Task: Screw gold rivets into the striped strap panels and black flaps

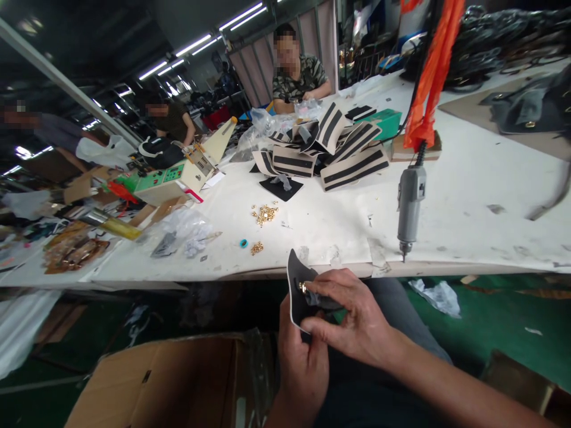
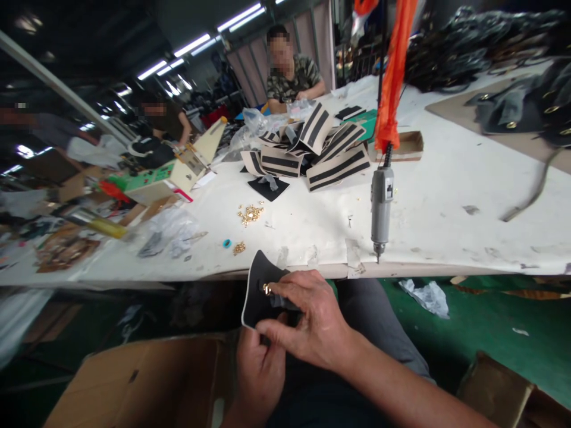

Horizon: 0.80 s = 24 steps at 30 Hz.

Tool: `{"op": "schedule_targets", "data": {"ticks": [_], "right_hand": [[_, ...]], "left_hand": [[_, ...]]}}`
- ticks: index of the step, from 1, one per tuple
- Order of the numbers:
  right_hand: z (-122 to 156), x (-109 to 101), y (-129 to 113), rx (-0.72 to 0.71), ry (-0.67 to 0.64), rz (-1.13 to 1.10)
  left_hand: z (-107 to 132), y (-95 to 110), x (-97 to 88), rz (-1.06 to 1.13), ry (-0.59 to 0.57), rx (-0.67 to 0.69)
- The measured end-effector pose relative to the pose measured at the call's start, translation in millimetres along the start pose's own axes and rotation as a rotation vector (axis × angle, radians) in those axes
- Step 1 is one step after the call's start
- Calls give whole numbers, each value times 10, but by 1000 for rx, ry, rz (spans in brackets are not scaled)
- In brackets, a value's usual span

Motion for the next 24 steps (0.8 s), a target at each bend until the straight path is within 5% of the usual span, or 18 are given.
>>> {"op": "schedule_targets", "data": {"ticks": [16, 24], "right_hand": [[-10, 100, -85, 241, 9, 72], [-11, 79, -72, 65, -40, 93]], "left_hand": [[26, -57, 125, -133, 78, 199], [34, -74, -86, 218, 34, -247]]}}
Point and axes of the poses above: each hand's wrist, its own z-axis away from the middle knuckle, its own x-axis out of the palm, y = z × x, the point moved 2 cm from there along -z, towards the middle knuckle, and after that the axes turned 10 degrees about y, right-handed, at the moved point
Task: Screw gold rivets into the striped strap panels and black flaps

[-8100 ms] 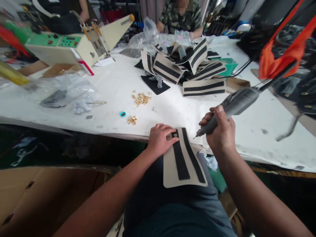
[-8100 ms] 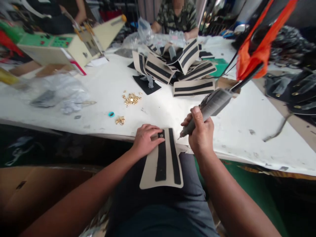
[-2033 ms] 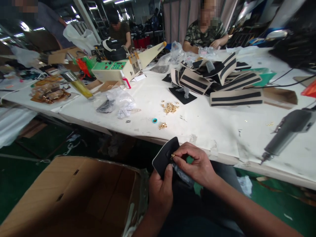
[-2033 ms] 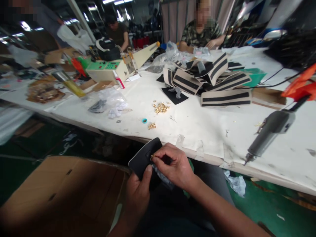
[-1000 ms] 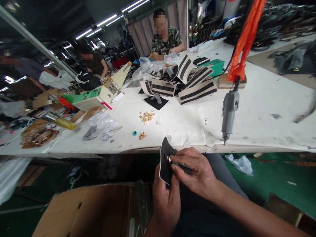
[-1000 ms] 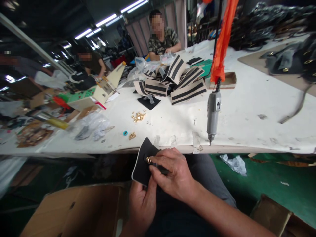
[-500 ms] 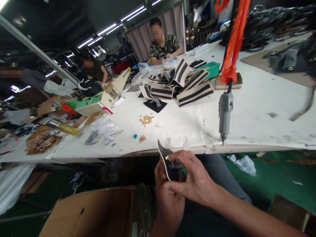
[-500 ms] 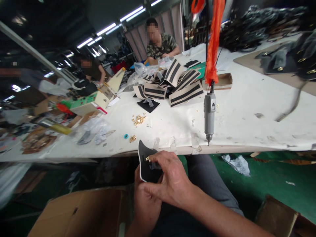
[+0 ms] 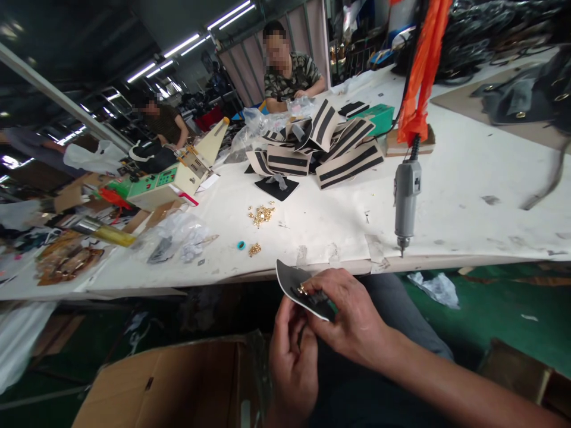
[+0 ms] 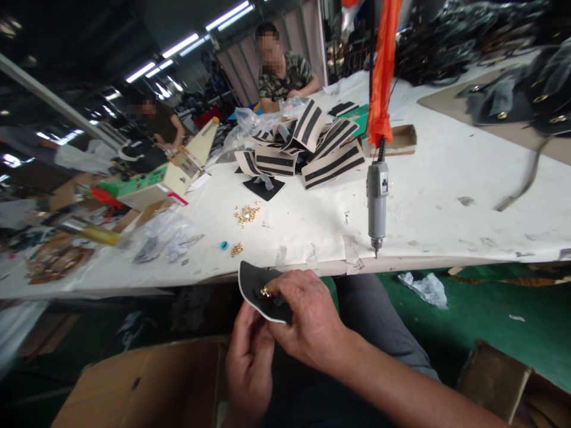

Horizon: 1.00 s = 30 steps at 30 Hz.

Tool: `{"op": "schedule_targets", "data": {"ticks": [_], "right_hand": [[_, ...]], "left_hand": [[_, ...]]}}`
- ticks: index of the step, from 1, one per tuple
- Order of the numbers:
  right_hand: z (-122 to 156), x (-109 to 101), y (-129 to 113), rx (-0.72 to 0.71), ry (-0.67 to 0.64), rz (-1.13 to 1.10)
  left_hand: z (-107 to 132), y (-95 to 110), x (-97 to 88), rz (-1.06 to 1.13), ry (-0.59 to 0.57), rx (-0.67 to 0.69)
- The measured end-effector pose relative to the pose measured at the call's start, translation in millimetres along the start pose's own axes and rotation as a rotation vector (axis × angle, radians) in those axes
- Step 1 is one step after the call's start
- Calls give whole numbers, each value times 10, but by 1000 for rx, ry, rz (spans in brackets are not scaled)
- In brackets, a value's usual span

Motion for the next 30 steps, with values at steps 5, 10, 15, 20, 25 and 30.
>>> {"op": "schedule_targets", "data": {"ticks": [5, 10, 15, 20, 25, 30], "right_hand": [[-43, -63, -52, -90, -50, -87], [-65, -134, -43, -79, -113, -102], [-71, -199, -34, -116, -153, -123], [-75, -258, -80, -147, -204, -135], [-90, -307, -107, -151, -237, -118], [-96, -358, -106, -158, -266, -92]], "left_hand": [[-291, 160, -124, 44, 126, -58], [-568, 157, -181, 104, -45, -204], [-768, 211, -277, -57, -169, 74], [-823, 352, -302, 21, -368, 186], [-767, 483, -286, 64, -481, 252], [-743, 574, -253, 50, -477, 392]]}}
Point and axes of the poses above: each hand's wrist, its own z-axis away from the middle knuckle, its own x-axis out of the palm, y = z × x, the point moved 2 cm from there along -z, towards the middle knuckle, and after that the axes turned 10 degrees about y, right-handed, at the moved point
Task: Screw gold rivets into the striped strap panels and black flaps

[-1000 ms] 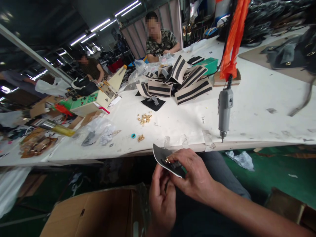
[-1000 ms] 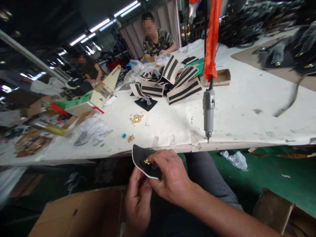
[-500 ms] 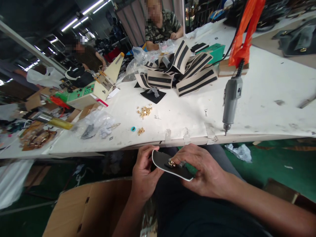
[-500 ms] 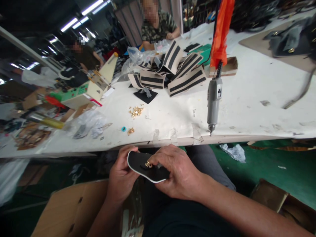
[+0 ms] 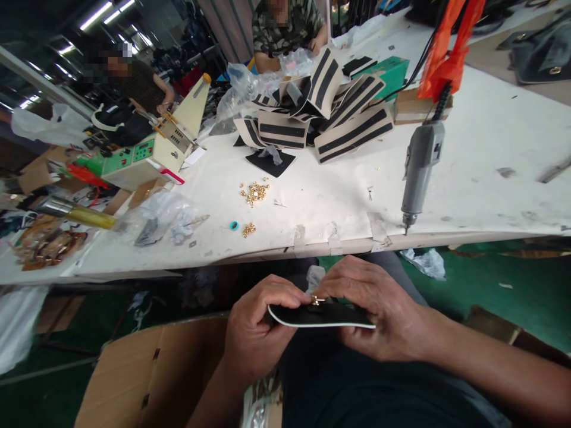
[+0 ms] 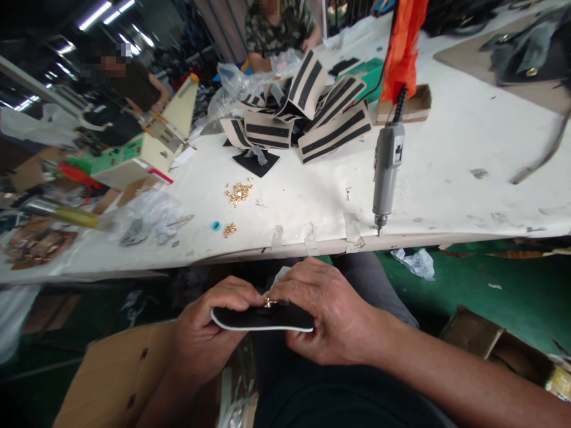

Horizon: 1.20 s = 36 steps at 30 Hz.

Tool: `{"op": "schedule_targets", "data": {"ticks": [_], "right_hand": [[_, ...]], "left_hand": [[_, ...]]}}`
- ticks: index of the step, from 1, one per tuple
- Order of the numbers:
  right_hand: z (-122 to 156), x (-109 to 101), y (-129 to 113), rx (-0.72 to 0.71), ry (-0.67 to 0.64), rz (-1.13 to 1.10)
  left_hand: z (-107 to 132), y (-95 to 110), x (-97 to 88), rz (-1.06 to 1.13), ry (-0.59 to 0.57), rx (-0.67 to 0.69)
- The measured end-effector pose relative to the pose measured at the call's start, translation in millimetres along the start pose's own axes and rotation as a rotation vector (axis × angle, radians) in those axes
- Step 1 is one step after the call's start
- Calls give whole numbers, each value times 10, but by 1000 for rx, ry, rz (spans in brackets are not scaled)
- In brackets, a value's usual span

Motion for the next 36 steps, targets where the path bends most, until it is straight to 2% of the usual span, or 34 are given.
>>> {"op": "schedule_targets", "data": {"ticks": [9, 18, 26, 29, 32, 36], "right_hand": [[3, -103, 52, -10, -18, -9], [13, -107, 37, -36, -14, 1], [-29, -172, 86, -3, -112, -8], [-36, -187, 124, 31, -139, 57], [-3, -168, 216, 89, -112, 137], [47, -140, 410, 316, -35, 143]], "left_hand": [[0, 7, 75, 3, 7, 36], [80, 32, 98, -13, 50, 44], [86, 16, 139, 1, 22, 4], [80, -65, 180, -44, 51, -96], [81, -231, 249, -99, 93, -286], [26, -490, 373, -76, 88, -503]]}}
Point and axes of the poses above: each hand's wrist, its own z-axis away from the middle knuckle, its own x-axis out of the palm, y = z × x, the point moved 2 cm from there along -z, towards the middle knuckle, and after that the axes turned 10 degrees about y, right-handed, at the moved point
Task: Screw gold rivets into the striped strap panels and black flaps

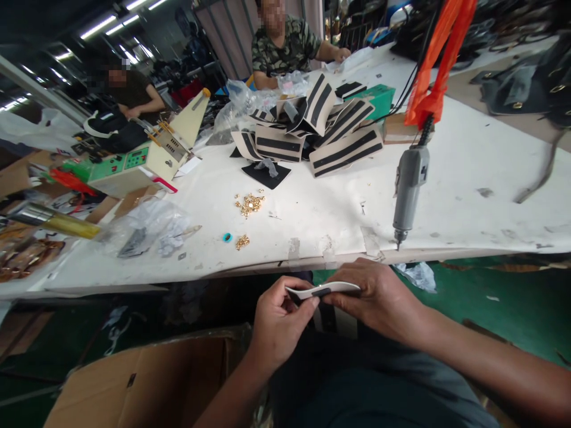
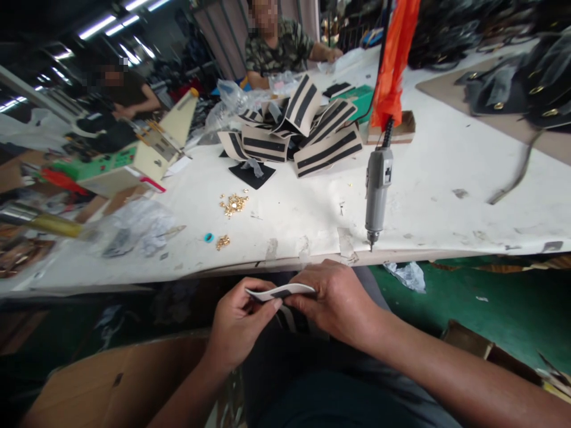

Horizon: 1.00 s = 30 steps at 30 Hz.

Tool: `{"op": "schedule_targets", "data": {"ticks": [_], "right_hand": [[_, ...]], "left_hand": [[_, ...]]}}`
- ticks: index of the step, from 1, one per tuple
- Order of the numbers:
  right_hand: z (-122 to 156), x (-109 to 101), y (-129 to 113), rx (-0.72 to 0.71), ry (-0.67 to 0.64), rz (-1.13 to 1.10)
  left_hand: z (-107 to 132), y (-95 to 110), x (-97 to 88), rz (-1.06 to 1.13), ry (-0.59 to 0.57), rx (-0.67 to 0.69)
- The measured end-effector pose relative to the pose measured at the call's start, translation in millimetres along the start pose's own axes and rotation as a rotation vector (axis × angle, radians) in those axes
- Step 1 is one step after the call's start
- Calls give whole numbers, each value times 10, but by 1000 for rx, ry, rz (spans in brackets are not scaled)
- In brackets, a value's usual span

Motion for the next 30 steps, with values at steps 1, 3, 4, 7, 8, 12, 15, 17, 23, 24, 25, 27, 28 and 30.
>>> {"op": "schedule_targets", "data": {"ticks": [1, 3, 4, 7, 8, 12, 15, 17, 23, 24, 25, 27, 28, 30], "right_hand": [[-19, 6, 50, 71, -8, -9], [-87, -2, 145, 205, -45, 6], [-139, -17, 192, 263, -69, 31], [-358, -75, 335, 403, -166, 95], [-447, -90, 381, 435, -199, 98], [-795, -92, 555, 530, -286, 114], [-973, -25, 679, 594, -326, 146], [-1047, 32, 754, 616, -346, 167], [-1153, 159, 870, 650, -451, 257], [-1162, 173, 872, 654, -473, 269], [-1170, 185, 870, 654, -495, 284], [-1189, 204, 861, 639, -538, 324], [-1201, 210, 857, 624, -561, 346], [-1237, 213, 854, 585, -598, 388]], "left_hand": [[-55, -36, 39, 21, -9, -40], [-184, -92, 119, 82, -41, -117], [-258, -113, 160, 116, -62, -156], [-507, -159, 273, 181, -106, -298], [-596, -172, 306, 178, -109, -347], [-923, -213, 404, 115, -104, -453], [-1092, -244, 447, 81, -107, -460], [-1160, -272, 465, 45, -115, -457], [-1273, -331, 488, -136, -136, -359], [-1287, -323, 482, -177, -138, -331], [-1299, -306, 472, -221, -139, -299], [-1309, -254, 436, -314, -133, -223], [-1305, -227, 414, -354, -121, -183], [-1282, -193, 370, -437, -69, -48]]}}
Point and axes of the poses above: each hand's wrist, its own z-axis away from the middle knuckle, its own x-axis out of the palm, y = z × x, the point moved 2 cm from there along -z, towards the middle knuckle, and after that the axes turned 10 degrees about y, right-handed, at the moved point
